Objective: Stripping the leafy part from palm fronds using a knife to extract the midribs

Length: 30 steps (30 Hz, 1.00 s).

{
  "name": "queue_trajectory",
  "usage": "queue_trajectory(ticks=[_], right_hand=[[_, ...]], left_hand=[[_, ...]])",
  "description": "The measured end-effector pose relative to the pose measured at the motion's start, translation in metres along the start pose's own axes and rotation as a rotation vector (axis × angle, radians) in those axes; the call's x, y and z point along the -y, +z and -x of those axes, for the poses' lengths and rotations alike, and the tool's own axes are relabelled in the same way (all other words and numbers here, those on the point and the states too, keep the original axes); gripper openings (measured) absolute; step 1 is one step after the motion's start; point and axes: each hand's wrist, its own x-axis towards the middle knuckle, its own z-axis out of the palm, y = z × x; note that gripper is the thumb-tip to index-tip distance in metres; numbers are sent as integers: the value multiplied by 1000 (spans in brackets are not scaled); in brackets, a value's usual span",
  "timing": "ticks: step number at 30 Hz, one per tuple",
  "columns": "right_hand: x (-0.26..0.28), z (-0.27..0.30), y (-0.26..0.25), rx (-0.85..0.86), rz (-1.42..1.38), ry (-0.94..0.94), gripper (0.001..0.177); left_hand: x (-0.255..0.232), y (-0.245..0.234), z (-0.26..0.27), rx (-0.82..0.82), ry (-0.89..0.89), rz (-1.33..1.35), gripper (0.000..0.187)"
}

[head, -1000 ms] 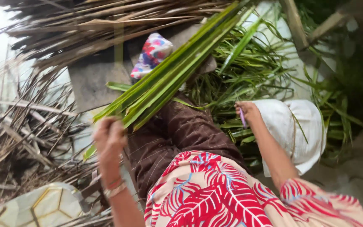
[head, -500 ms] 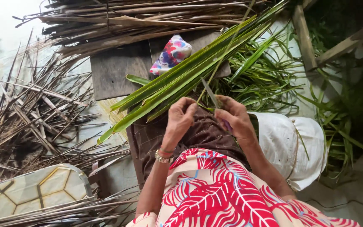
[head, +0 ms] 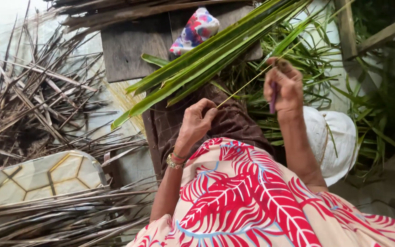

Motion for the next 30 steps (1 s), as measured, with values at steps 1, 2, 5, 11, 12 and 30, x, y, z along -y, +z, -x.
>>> queue_trajectory(ticks=[1, 2, 5, 11, 12, 30], right_hand=[[3, -3, -7, -15, 2, -21, 22], [6, -6, -15, -30, 5, -40, 23], [10, -8, -16, -76, 4, -61, 23], [-10, 1, -6, -71, 21, -27, 23], [-13, 11, 8, -73, 22, -20, 23], [-61, 55, 41, 95, -49, 130, 22]], left_hand=[[0, -4, 4, -6, -17, -7, 6], [0, -7, 8, -12, -35, -12, 7], [-1, -15, 15, -23, -19, -80, 6], [27, -9, 13, -52, -56, -116, 6], [23, -7, 13, -51, -63, -115, 6], [20, 35, 2, -116, 89, -120, 4]])
